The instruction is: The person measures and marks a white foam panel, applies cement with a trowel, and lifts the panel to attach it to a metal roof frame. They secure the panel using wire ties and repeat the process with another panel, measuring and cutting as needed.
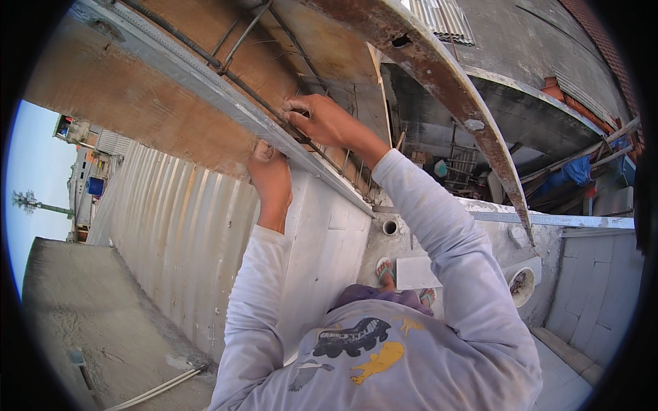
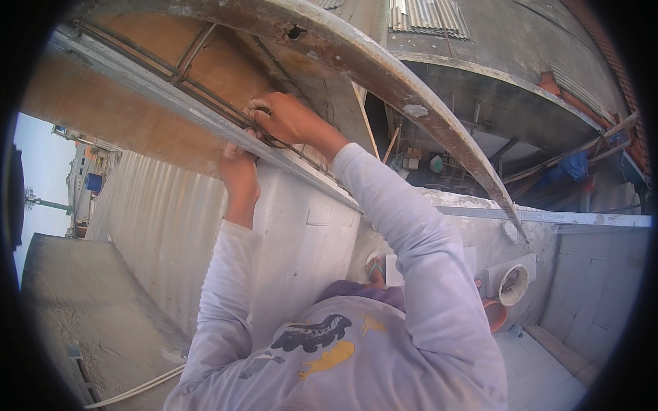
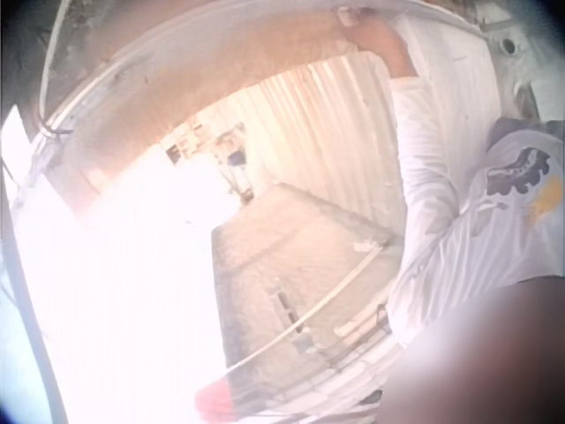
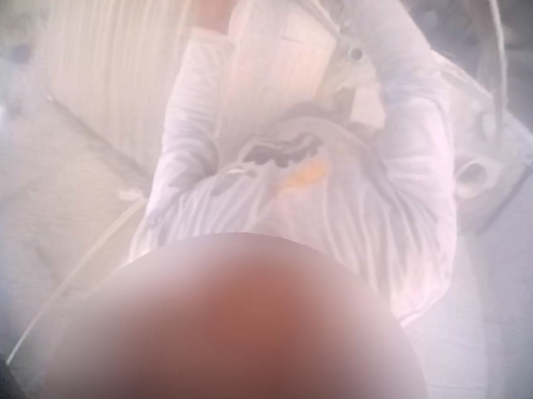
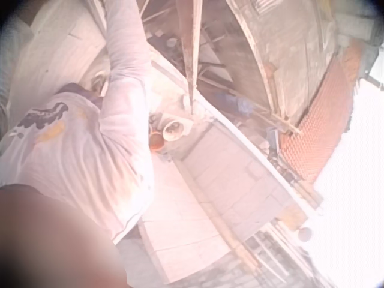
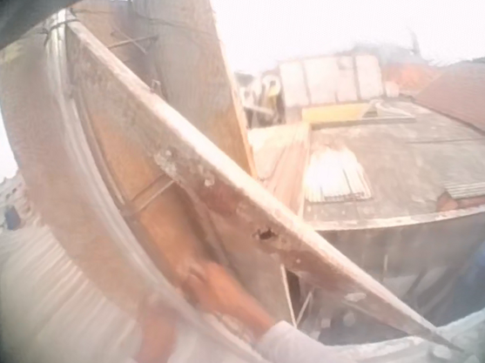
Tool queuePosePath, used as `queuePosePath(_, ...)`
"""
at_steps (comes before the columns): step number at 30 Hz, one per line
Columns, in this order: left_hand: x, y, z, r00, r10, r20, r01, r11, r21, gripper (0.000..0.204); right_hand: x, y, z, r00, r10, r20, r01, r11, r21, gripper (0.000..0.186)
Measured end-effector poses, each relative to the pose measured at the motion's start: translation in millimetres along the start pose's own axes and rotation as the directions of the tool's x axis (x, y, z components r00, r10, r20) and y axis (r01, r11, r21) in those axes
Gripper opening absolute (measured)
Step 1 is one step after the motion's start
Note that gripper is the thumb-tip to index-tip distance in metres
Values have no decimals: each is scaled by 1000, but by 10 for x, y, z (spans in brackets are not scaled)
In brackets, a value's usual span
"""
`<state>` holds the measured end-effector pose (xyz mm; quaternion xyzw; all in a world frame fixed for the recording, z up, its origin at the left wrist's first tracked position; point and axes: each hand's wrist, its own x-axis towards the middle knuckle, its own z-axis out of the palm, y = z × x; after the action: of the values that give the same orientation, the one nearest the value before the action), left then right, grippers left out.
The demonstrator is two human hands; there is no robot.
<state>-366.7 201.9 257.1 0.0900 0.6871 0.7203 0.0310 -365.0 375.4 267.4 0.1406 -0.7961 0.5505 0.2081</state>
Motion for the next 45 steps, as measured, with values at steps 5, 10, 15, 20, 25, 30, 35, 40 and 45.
queuePosePath(5,-254,21,-7,994,54,-98,-58,997,-40,23,-183,-121,-91,970,91,-225,-99,995,-24,30)
queuePosePath(10,-340,214,-6,998,-20,57,35,961,-274,18,-538,-447,66,905,141,-402,-159,987,-12,22)
queuePosePath(15,-194,280,-15,998,-67,14,69,974,-218,25,-107,-808,124,879,62,-473,-32,997,70,23)
queuePosePath(20,-69,212,31,994,-85,73,93,989,-113,22,133,-687,-60,932,68,-355,5,980,201,20)
queuePosePath(25,9,155,29,998,-61,-15,61,998,-7,24,-174,-362,67,883,-101,-458,197,966,168,14)
queuePosePath(30,-37,208,48,998,-23,-54,29,994,108,23,72,-274,95,934,145,-328,-82,977,199,13)
queuePosePath(35,-95,286,94,992,-18,-125,22,999,36,25,483,-97,-118,984,100,-146,-94,994,48,24)
queuePosePath(40,-66,264,1,999,-32,-15,32,999,-19,23,636,-504,-183,998,30,57,-51,904,424,24)
queuePosePath(45,-24,249,71,1000,-11,-28,9,996,-92,25,478,-660,-173,974,121,193,-224,663,714,24)
